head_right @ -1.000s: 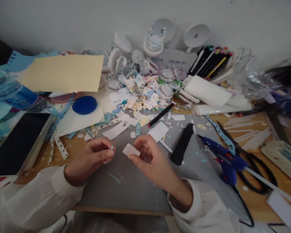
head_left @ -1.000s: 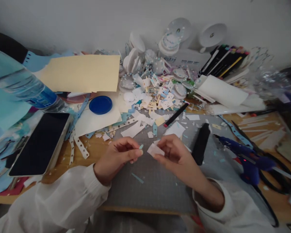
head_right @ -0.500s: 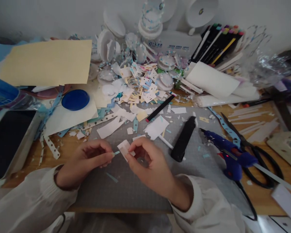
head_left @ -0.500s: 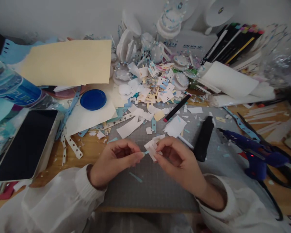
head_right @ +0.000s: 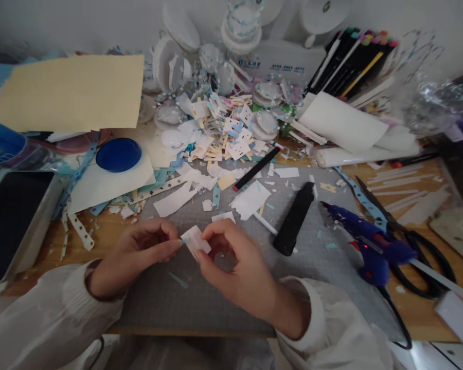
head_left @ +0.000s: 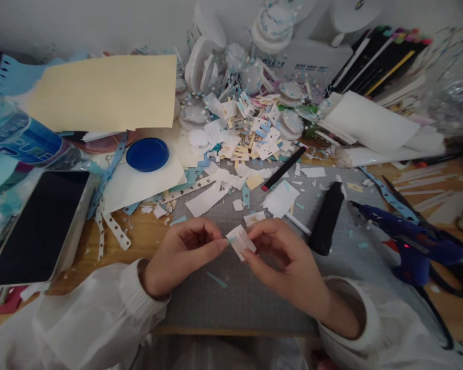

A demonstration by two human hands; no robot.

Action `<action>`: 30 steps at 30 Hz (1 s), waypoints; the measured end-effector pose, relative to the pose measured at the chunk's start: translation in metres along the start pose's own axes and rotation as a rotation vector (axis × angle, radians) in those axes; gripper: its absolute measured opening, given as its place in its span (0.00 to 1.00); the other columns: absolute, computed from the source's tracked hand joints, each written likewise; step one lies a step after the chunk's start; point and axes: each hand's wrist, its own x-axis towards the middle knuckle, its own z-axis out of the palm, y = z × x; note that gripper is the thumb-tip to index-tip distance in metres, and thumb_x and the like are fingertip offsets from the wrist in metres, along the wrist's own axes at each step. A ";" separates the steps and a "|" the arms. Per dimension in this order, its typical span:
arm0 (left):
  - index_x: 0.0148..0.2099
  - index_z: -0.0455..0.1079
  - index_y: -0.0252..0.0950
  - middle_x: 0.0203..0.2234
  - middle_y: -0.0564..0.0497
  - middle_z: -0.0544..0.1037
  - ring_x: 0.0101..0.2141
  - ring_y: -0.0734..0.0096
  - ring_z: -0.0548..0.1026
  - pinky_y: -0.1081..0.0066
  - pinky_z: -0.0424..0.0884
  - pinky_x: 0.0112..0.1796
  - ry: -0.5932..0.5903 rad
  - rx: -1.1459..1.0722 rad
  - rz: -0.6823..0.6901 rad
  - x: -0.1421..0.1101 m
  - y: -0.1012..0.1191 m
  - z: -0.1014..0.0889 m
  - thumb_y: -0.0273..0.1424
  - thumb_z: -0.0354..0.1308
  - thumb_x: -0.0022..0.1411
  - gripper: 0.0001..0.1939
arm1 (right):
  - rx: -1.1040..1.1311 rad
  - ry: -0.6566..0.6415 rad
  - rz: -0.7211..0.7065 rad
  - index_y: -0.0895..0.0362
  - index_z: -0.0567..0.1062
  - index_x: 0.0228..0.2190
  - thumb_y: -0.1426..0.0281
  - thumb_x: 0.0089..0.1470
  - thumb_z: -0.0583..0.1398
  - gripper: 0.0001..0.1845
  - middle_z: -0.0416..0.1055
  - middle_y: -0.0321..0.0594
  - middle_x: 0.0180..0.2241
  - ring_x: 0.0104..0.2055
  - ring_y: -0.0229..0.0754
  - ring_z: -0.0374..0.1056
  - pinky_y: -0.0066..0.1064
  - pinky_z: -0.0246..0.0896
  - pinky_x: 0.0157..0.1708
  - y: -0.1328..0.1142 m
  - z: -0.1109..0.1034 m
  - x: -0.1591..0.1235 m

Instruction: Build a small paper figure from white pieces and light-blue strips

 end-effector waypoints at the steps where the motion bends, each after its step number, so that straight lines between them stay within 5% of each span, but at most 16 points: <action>1: 0.26 0.70 0.33 0.18 0.58 0.69 0.21 0.83 0.64 0.81 0.60 0.23 -0.002 0.002 -0.003 0.000 0.000 0.000 0.27 0.65 0.53 0.07 | -0.018 -0.010 -0.013 0.51 0.68 0.39 0.76 0.56 0.60 0.10 0.67 0.34 0.34 0.33 0.33 0.68 0.25 0.67 0.32 0.000 0.000 0.000; 12: 0.27 0.69 0.34 0.19 0.58 0.68 0.22 0.82 0.63 0.80 0.59 0.23 -0.018 0.006 -0.001 0.001 0.001 0.000 0.28 0.64 0.55 0.07 | -0.261 -0.087 -0.285 0.54 0.72 0.42 0.80 0.57 0.58 0.13 0.69 0.38 0.37 0.39 0.34 0.67 0.26 0.66 0.39 -0.002 -0.005 0.003; 21: 0.28 0.70 0.34 0.20 0.57 0.68 0.22 0.80 0.63 0.78 0.60 0.24 -0.020 0.001 0.006 0.000 0.000 -0.001 0.31 0.63 0.56 0.08 | -0.157 -0.109 -0.091 0.48 0.71 0.46 0.76 0.59 0.57 0.15 0.68 0.38 0.39 0.37 0.36 0.68 0.31 0.71 0.36 0.001 -0.003 -0.004; 30: 0.33 0.71 0.33 0.26 0.52 0.72 0.29 0.73 0.70 0.74 0.68 0.31 -0.051 0.003 0.047 -0.002 0.002 0.001 0.32 0.63 0.56 0.07 | 0.162 -0.051 0.039 0.48 0.65 0.44 0.77 0.58 0.59 0.15 0.69 0.33 0.36 0.34 0.31 0.73 0.25 0.73 0.36 0.002 0.006 -0.005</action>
